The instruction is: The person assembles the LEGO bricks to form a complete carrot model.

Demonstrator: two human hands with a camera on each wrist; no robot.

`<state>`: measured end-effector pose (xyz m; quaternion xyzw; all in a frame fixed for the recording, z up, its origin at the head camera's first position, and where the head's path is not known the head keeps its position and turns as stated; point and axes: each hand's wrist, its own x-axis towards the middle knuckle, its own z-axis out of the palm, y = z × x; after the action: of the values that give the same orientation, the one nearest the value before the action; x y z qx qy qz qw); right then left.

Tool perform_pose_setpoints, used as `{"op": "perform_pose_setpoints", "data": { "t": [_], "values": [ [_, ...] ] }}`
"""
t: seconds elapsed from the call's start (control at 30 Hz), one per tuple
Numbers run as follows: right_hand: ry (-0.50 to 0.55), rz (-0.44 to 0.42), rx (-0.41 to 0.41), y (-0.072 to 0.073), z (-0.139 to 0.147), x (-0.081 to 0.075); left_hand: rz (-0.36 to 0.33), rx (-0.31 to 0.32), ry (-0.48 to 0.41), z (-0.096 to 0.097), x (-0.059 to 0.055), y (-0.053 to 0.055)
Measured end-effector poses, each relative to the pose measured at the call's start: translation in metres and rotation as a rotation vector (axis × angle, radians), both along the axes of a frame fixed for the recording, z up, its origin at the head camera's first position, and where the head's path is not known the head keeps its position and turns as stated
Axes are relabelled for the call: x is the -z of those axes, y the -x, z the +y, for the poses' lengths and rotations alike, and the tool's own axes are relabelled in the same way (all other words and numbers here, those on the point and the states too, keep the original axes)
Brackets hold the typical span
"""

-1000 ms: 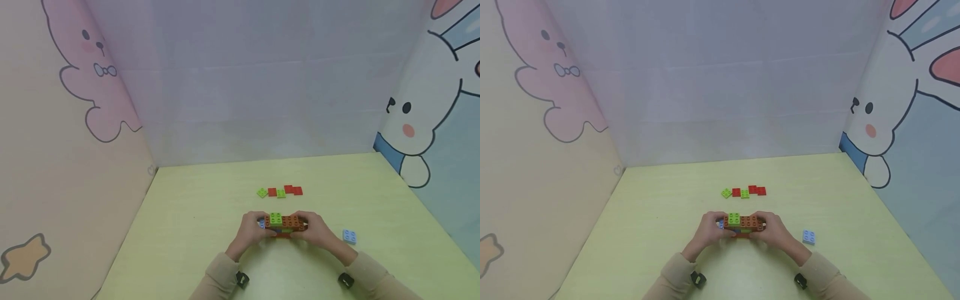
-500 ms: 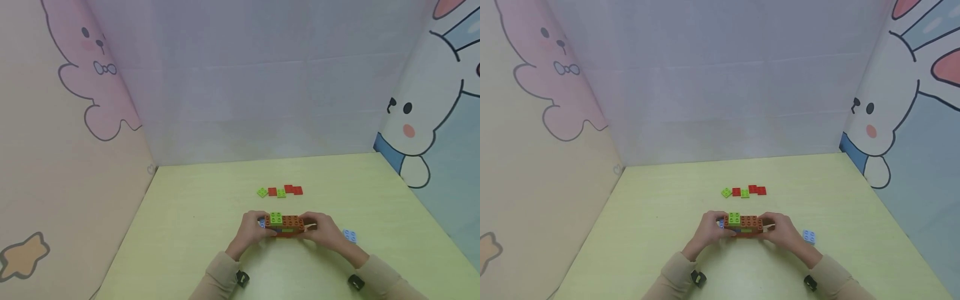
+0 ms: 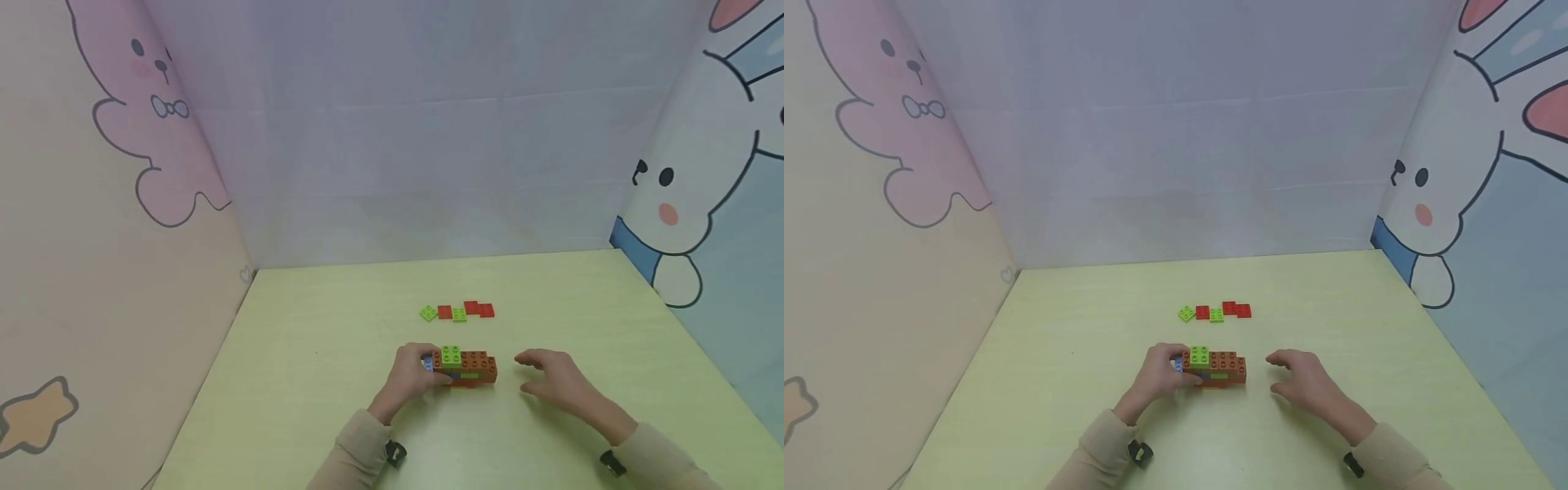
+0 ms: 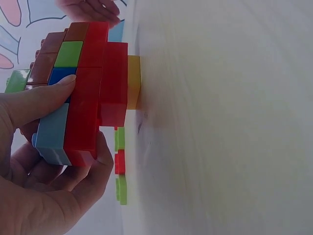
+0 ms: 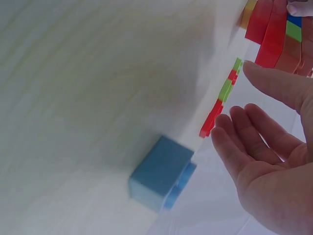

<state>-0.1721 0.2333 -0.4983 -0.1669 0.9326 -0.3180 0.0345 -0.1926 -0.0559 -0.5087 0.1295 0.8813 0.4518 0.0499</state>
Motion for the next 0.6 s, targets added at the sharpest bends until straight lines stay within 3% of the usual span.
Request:
{"op": "perform_pose_setpoints", "data": {
  "t": [0.37,0.6],
  "values": [
    [-0.094,-0.003,0.007,-0.001,0.025,0.0,0.012,-0.001,0.005,0.0,0.0,0.0],
    [-0.097,0.057,-0.003,-0.005,0.04,0.002,0.007,-0.005,0.009,0.0,-0.002,-0.002]
  ]
}}
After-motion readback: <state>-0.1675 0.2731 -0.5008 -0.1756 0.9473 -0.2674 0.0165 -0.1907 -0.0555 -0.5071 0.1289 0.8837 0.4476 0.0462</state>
